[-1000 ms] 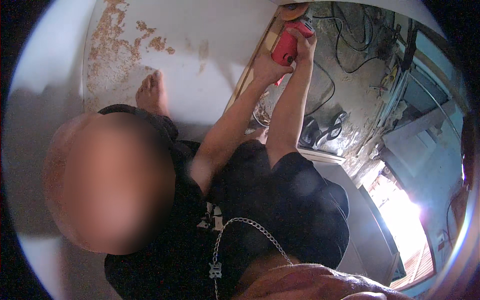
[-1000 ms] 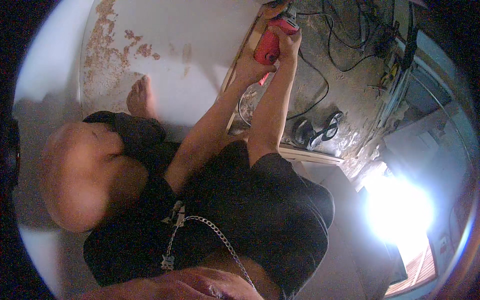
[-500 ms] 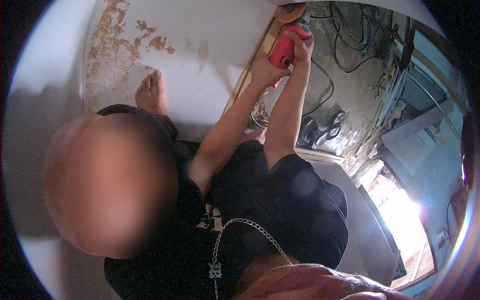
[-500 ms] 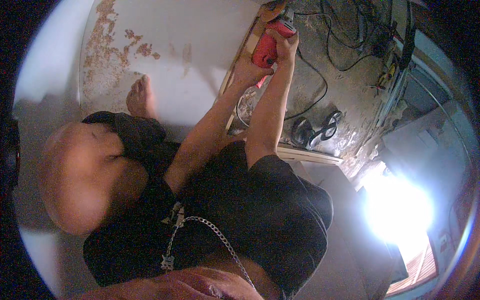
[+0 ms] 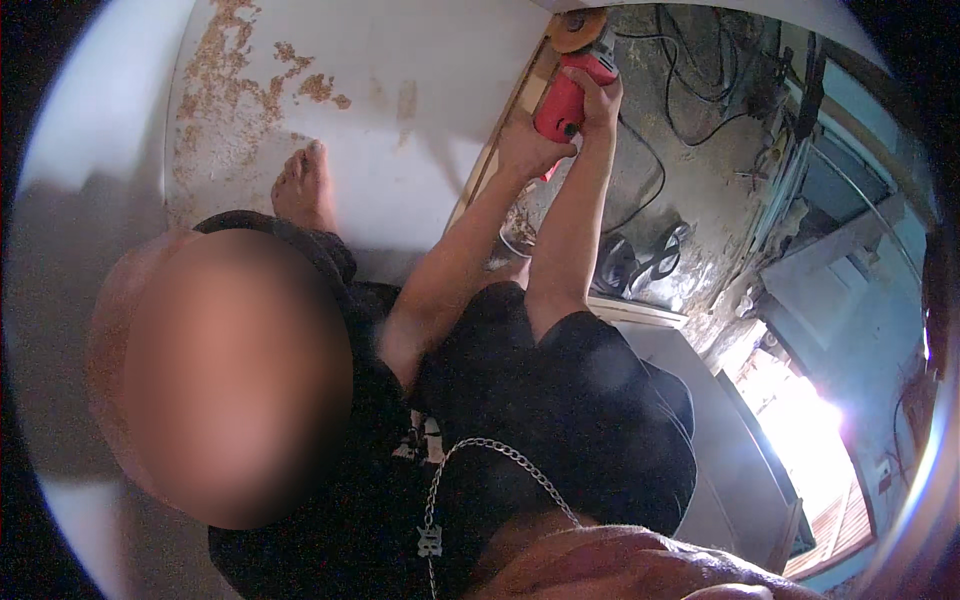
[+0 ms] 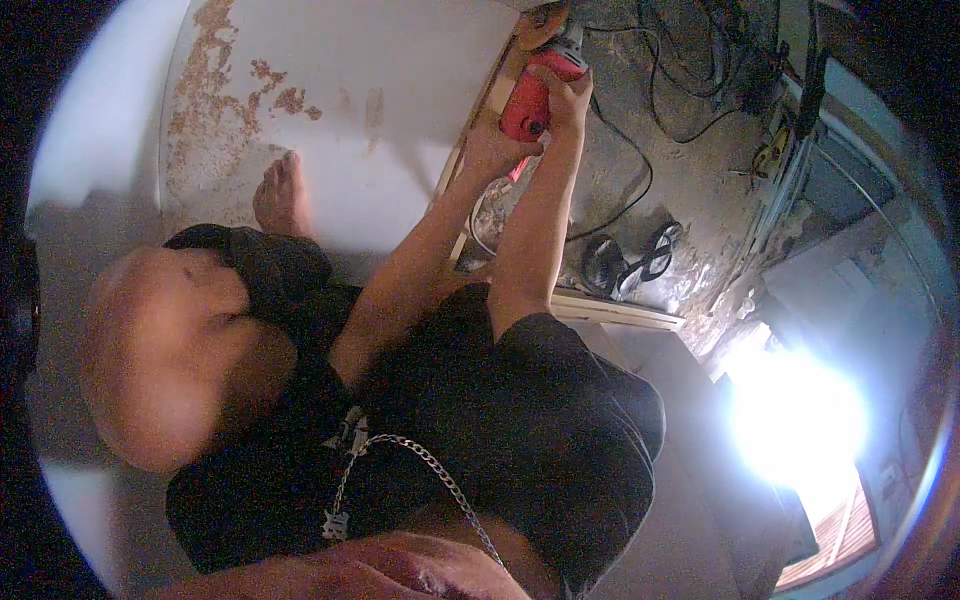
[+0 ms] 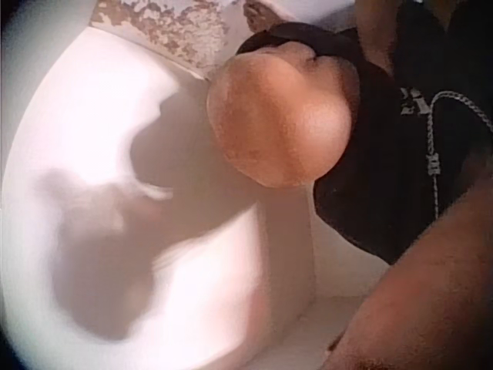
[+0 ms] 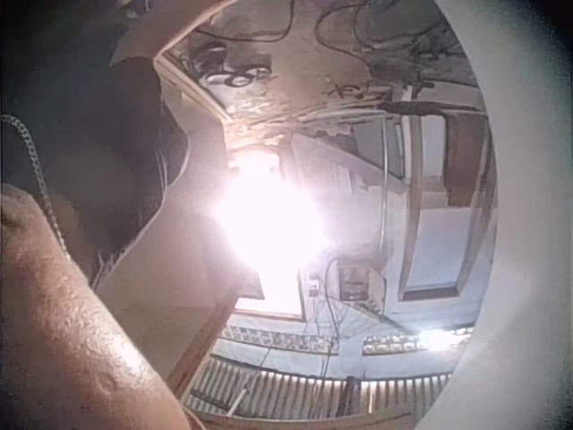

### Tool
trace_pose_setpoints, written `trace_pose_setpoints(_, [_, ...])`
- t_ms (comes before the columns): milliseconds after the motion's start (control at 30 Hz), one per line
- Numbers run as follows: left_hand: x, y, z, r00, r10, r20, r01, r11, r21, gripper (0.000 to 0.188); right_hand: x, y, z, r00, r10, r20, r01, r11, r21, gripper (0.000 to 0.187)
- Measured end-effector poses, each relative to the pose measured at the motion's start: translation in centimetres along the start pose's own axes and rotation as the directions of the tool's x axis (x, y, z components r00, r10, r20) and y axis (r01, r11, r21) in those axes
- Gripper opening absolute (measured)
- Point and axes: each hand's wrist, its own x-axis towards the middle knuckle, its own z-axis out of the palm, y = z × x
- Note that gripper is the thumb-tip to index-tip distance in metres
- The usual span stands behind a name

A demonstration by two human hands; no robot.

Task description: The person uses an angle grinder to sand and smooth the inner edges of a wooden frame installed on the floor, moving the tool along the wood in repeated strokes.

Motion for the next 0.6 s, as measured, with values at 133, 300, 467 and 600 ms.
trace_pose_setpoints(133, [0.1,-0.6,0.1,0.997,-0.066,0.039,0.064,0.996,0.055,0.091,-0.7,0.1,0.4,1.000,-0.025,-0.007,0.025,1.000,-0.004,0.059])
trace_pose_setpoints(300, [0.5,-1.6,-0.1,0.998,-0.050,0.022,0.050,0.998,0.039,0.090,-0.8,-0.1,1.2,0.999,0.021,0.026,-0.021,1.000,-0.008,0.060])
trace_pose_setpoints(467, [-0.8,-0.1,0.0,0.989,-0.102,0.110,0.095,0.993,0.067,0.073,-1.1,0.3,-0.5,0.998,0.021,-0.053,-0.024,0.998,-0.060,0.063])
trace_pose_setpoints(600, [-0.5,-1.4,-0.9,0.998,-0.057,0.024,0.054,0.992,0.116,0.075,-1.9,-0.1,1.9,0.997,0.062,-0.044,-0.061,0.998,0.007,0.064])
